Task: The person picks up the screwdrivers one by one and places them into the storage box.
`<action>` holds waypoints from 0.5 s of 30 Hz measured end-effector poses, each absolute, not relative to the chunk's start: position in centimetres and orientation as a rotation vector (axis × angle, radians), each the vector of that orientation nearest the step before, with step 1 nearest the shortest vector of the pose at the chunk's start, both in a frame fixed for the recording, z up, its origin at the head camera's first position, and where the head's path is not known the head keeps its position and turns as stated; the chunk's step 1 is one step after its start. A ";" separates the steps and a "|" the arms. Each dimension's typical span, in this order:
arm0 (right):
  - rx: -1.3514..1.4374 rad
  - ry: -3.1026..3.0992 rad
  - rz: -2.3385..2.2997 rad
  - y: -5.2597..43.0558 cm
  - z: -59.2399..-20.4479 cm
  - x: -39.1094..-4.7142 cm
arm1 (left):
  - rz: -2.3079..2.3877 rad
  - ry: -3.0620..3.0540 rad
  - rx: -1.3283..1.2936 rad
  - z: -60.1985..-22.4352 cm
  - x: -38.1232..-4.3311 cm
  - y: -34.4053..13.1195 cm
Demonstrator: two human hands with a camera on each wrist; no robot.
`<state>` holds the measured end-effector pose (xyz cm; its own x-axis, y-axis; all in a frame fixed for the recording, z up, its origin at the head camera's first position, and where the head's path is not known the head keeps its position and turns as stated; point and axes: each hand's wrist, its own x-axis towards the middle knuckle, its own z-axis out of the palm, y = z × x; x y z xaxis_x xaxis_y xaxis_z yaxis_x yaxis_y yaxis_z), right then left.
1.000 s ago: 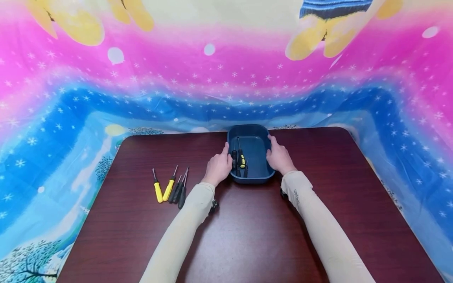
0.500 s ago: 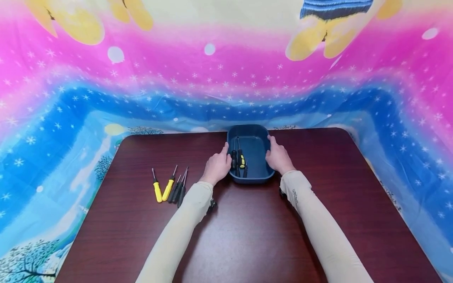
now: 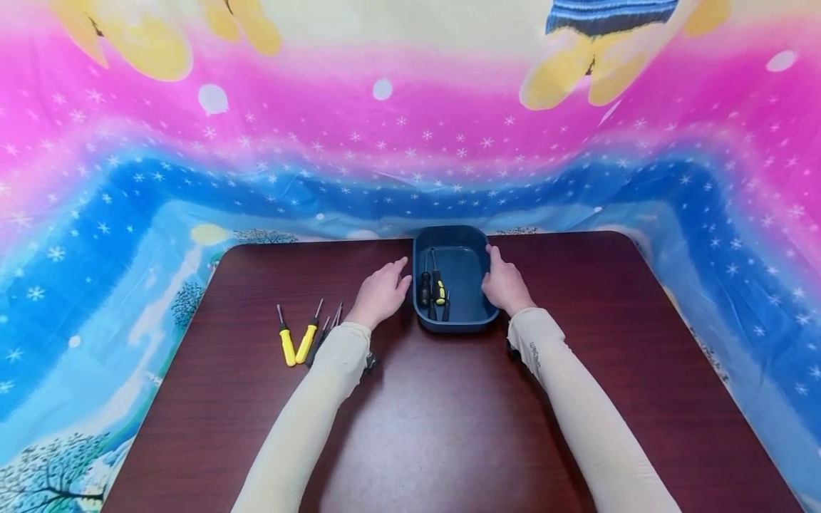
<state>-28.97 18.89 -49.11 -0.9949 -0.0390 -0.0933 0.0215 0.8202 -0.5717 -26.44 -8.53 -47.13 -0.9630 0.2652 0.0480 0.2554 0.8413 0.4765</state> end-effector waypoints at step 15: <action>-0.001 2.903 -0.905 18.9 -49.2 -29.1 | 0.630 3.102 0.361 -45.6 -23.1 -17.6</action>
